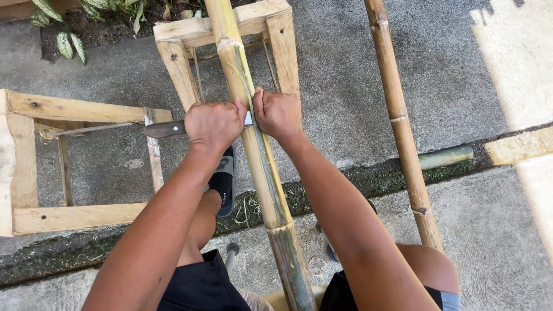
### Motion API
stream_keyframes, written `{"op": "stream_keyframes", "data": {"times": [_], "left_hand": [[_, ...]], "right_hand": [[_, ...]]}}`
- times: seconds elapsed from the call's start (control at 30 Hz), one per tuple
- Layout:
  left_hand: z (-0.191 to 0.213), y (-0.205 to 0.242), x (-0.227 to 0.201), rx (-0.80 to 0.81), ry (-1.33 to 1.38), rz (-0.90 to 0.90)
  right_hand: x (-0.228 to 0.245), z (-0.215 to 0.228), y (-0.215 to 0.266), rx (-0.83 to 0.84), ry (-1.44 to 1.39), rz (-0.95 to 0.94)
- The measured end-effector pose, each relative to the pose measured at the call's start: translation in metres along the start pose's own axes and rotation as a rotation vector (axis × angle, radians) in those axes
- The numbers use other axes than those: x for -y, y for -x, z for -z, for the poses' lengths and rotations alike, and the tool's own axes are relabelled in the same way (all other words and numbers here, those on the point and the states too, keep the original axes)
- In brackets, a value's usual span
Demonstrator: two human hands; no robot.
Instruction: The recorder uses a knife to shave and strip fibers from a bamboo pole while seated in a workshop.
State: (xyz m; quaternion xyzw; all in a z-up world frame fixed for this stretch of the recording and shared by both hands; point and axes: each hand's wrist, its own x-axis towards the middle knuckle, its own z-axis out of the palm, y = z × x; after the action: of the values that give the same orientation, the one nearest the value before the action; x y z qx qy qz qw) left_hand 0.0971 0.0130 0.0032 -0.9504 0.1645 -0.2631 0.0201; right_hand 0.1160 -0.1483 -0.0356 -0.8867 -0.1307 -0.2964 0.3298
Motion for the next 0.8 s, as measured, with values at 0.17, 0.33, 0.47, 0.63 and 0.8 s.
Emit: {"op": "stream_keyframes", "data": {"times": [0.17,0.33,0.47,0.63,0.8], "left_hand": [[0.009,0.008,-0.005,0.011,0.003,0.003],[0.013,0.009,-0.007,0.063,-0.009,-0.002],[0.013,0.01,-0.008,0.083,-0.012,0.01],[0.016,0.017,-0.013,0.153,-0.017,0.038],[0.031,0.038,-0.028,0.016,0.039,0.007]], "right_hand": [[0.004,0.007,0.008,-0.001,-0.001,0.014],[0.006,0.008,0.009,0.024,0.003,-0.002],[0.006,0.009,0.009,0.044,0.011,-0.013],[0.008,0.014,0.018,0.047,0.001,-0.002],[0.017,0.031,0.043,0.012,0.027,0.017]]}}
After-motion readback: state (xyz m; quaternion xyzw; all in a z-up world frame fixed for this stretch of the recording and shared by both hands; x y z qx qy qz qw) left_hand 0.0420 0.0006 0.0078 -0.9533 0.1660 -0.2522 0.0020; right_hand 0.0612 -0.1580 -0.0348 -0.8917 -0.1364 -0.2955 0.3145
